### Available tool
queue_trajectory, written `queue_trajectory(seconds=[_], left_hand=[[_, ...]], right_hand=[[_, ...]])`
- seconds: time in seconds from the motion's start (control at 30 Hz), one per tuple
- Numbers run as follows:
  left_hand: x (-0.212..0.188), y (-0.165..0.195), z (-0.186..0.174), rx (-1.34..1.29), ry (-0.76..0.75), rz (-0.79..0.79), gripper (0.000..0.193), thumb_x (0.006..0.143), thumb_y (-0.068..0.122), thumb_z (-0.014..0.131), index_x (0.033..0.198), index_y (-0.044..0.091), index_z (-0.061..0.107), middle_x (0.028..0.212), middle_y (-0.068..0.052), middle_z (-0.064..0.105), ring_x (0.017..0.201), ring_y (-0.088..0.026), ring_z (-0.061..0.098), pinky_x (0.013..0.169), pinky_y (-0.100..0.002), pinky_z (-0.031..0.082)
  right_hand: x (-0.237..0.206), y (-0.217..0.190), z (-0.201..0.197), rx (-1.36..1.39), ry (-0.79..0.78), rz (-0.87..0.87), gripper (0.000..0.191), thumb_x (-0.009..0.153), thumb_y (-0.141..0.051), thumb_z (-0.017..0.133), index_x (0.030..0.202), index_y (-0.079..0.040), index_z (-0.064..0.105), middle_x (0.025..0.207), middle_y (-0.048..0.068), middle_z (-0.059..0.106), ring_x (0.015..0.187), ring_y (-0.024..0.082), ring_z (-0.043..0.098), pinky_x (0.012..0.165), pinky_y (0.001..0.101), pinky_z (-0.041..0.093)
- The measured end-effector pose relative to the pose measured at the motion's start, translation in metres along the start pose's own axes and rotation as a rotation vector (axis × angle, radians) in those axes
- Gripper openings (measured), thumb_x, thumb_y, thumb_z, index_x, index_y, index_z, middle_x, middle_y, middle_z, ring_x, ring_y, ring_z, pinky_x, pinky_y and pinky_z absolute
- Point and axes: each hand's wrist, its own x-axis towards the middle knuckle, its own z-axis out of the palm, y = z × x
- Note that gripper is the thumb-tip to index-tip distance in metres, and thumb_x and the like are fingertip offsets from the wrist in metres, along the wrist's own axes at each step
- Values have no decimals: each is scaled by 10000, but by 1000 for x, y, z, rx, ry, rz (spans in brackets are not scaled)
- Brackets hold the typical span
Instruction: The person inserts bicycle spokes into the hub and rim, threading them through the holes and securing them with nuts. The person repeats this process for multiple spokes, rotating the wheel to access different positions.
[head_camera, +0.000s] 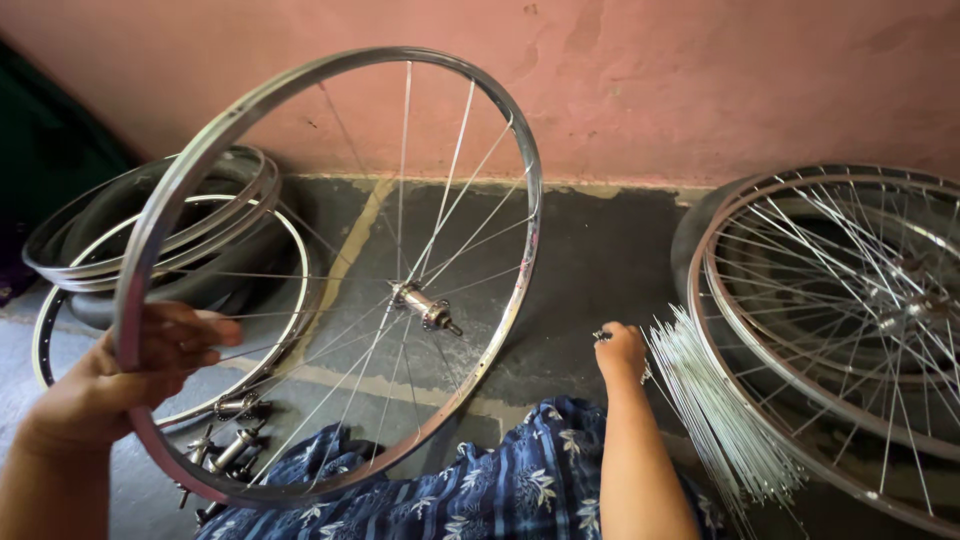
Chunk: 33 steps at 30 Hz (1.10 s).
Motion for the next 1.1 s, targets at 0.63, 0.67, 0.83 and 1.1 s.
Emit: queue_trajectory(seconds=[0.63, 0.67, 0.83, 1.1], left_hand=[[22, 12, 12, -36, -137, 9, 1012, 603, -162, 636, 1559, 113, 450, 1489, -273, 558, 831, -227, 585, 802, -365, 478], [20, 16, 16, -21, -144, 15, 1005, 605, -162, 642, 1556, 106, 457, 1483, -272, 560, 839, -226, 586, 790, -364, 479], [23, 23, 29, -7, -154, 26, 1029, 601, -153, 647, 1571, 118, 436, 1471, -242, 564, 872, -222, 596, 788, -356, 487], [20, 24, 31, -88, -158, 2, 948, 626, -154, 618, 1530, 88, 470, 1475, -221, 568, 934, -229, 614, 757, -314, 485]], right_hand=[[-26, -57, 28, 670, -283, -518, 339, 809, -64, 747, 1147, -55, 738, 1059, 95, 717, 904, 183, 729, 803, 302, 600], [-25, -53, 28, 630, -280, -519, 344, 809, -68, 743, 1153, -59, 739, 1077, 97, 718, 911, 191, 727, 803, 308, 594], [-16, -36, 24, 485, -256, -509, 337, 830, -100, 726, 1165, -62, 730, 1151, 103, 720, 940, 221, 730, 831, 331, 575], [-26, -47, 13, 393, -294, -465, 355, 824, -103, 736, 1177, -72, 730, 1156, 104, 728, 974, 225, 719, 870, 345, 563]])
